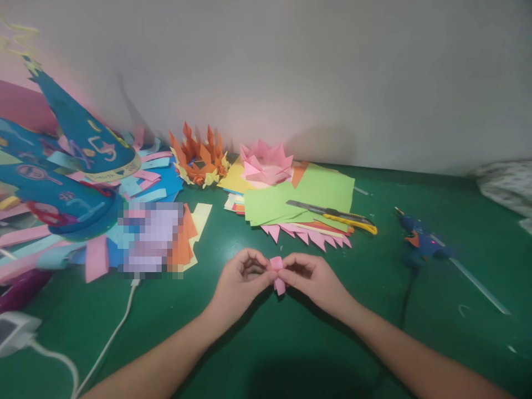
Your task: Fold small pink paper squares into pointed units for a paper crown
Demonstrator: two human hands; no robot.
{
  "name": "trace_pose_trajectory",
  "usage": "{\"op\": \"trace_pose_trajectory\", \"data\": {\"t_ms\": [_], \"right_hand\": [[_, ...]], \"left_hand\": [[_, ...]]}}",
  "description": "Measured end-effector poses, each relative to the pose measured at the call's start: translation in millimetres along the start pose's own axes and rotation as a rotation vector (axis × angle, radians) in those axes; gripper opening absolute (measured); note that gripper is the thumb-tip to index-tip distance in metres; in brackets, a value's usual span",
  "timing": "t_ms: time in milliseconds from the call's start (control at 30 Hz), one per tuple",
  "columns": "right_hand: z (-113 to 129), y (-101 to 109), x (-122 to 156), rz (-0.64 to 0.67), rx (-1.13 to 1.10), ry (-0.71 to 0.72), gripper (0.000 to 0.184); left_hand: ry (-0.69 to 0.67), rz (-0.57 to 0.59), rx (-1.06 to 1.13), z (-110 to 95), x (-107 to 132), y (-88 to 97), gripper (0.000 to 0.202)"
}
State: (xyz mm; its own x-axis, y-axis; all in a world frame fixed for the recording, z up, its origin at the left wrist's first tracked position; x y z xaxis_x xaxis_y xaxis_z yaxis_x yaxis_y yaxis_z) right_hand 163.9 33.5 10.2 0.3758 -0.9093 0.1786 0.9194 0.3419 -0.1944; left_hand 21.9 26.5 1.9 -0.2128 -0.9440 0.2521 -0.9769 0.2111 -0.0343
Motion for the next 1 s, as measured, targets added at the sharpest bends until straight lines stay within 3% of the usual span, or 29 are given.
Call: {"op": "trace_pose_trajectory", "data": {"t_ms": [1000], "right_hand": [[-0.5,0.9,-0.2,-0.034,0.057,0.022,0.033]], "left_hand": [[-0.09,0.018,-0.02,-6.2,1.8,-4.5,0.025]]}}
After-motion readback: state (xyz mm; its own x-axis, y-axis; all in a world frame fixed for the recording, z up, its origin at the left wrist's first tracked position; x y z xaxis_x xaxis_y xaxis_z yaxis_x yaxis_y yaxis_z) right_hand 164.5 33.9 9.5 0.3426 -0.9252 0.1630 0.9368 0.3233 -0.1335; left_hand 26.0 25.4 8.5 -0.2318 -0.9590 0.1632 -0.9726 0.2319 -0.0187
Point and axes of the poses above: each hand's wrist, its own x-axis away from the middle knuckle, its own y-axis out of the back of the hand, z = x × y, the point moved 5 cm from there along -x, towards the middle knuckle, and after that the axes turned 13 degrees about -x, right-handed, at the moved point
